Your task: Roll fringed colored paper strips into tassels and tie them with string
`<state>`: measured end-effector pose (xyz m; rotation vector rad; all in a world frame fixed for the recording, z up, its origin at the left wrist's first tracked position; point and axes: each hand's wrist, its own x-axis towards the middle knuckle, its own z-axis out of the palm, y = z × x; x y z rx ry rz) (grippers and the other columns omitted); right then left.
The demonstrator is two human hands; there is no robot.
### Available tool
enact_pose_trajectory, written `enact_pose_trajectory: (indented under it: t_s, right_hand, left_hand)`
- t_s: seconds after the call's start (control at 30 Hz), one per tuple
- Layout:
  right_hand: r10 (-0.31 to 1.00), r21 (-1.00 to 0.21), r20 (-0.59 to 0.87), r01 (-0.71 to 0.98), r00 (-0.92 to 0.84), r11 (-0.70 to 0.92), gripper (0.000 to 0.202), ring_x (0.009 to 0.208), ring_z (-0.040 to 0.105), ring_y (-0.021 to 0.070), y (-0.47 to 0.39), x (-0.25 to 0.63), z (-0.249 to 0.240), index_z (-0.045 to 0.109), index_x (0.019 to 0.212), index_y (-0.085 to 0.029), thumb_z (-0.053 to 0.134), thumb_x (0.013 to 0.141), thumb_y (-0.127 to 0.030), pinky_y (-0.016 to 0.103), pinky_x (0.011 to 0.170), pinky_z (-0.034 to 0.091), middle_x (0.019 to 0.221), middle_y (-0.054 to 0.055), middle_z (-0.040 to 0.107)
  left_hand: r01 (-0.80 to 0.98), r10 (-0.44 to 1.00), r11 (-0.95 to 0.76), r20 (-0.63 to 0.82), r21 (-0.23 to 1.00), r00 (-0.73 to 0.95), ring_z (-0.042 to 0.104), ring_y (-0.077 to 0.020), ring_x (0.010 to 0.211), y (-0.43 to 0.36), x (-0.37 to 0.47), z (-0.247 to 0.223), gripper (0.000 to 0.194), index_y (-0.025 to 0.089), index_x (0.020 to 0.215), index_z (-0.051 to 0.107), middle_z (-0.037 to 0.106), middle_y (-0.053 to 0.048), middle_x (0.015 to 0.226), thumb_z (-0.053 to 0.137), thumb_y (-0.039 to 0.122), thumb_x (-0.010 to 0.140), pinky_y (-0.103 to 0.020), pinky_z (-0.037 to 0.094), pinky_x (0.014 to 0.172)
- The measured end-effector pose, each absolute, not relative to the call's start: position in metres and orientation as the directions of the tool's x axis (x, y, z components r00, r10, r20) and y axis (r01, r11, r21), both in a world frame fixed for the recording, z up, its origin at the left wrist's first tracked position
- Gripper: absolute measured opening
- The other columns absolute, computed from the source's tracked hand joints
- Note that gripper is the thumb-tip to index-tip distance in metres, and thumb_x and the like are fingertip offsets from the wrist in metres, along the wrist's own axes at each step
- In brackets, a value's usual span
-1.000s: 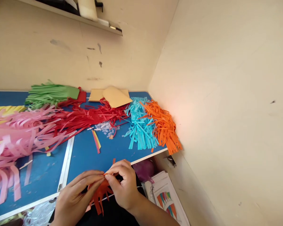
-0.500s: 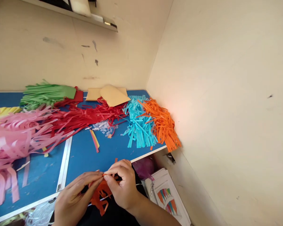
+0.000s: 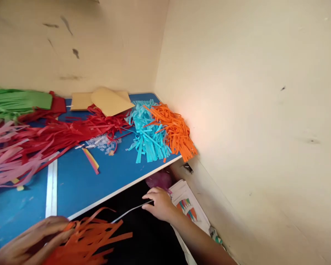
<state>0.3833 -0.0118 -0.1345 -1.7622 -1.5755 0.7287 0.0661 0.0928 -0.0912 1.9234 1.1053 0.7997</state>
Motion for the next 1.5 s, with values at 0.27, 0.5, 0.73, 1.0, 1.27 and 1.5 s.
enact_pose_trajectory:
  t_s: [0.27,0.5,0.73,1.0,1.27,1.5]
  right_hand:
    - [0.992,-0.829,-0.052,0.549,0.111,-0.105,0.013,0.060,0.061,0.0106,-0.013,0.358,-0.129,0.067,0.083,-0.020,0.063,0.084,-0.008,0.019,0.058,0.043,0.066,-0.005,0.066]
    - [0.977,-0.852,-0.203,-0.503,0.065,-0.144,0.030,0.036,0.038,0.0042,-0.005,0.396,-0.076,0.068,0.067,-0.017,0.083,0.072,-0.043,0.015,0.039,0.029,0.045,-0.007,0.053]
    - [0.918,-0.745,-0.065,-0.631,0.391,0.216,0.025,0.062,0.063,0.0097,0.002,0.438,-0.052,0.076,0.087,-0.024,0.090,0.068,-0.029,0.020,0.057,0.049,0.075,0.000,0.073]
    - [0.894,-0.791,-0.022,-0.554,0.448,0.258,0.021,0.057,0.047,0.0076,0.010,0.423,-0.031,0.073,0.077,-0.024,0.083,0.076,-0.042,0.021,0.058,0.047,0.068,-0.003,0.055]
    - [0.980,-0.909,0.190,0.387,0.060,0.153,0.037,0.062,0.057,0.0127,-0.011,0.322,-0.050,0.076,0.086,-0.019,0.049,0.100,-0.039,0.022,0.060,0.042,0.068,0.003,0.065]
    - [0.962,-0.864,0.274,0.440,0.001,0.246,0.038,0.050,0.054,0.0109,0.002,0.306,-0.052,0.077,0.081,-0.020,0.048,0.099,-0.036,0.021,0.059,0.041,0.057,0.000,0.064]
  left_hand:
    - [0.334,0.648,-0.334,-0.042,0.881,0.760,0.070,-0.0245,0.098,0.077,0.127,-0.079,0.018,0.030,0.079,0.075,0.075,-0.007,0.103,0.064,0.044,0.082,-0.027,0.054,0.087]
    - [0.382,0.556,0.147,-0.396,0.912,0.730,0.056,-0.0129,0.054,0.068,0.174,-0.099,0.047,0.018,0.068,0.060,0.063,-0.002,0.062,0.057,0.062,0.081,-0.022,0.044,0.053]
    - [0.437,0.614,0.154,-0.433,0.886,0.660,0.057,-0.0146,0.057,0.068,0.166,-0.121,0.052,0.018,0.067,0.061,0.062,-0.002,0.062,0.055,0.068,0.078,-0.024,0.045,0.056]
    - [0.474,0.676,-0.058,-0.315,0.878,0.666,0.069,-0.0208,0.073,0.071,0.154,-0.125,0.031,0.022,0.075,0.073,0.074,-0.007,0.079,0.056,0.048,0.084,-0.026,0.054,0.068]
    - [-0.021,0.754,0.575,-0.520,0.818,0.402,0.069,-0.0186,0.067,0.064,0.139,-0.090,0.032,0.022,0.077,0.078,0.074,-0.006,0.072,0.087,0.045,0.057,-0.025,0.057,0.065]
    - [-0.387,0.580,0.811,-0.691,0.439,0.430,0.066,-0.0121,0.054,0.062,0.145,-0.082,0.036,0.015,0.071,0.071,0.069,-0.003,0.060,0.095,0.022,0.044,-0.019,0.056,0.056]
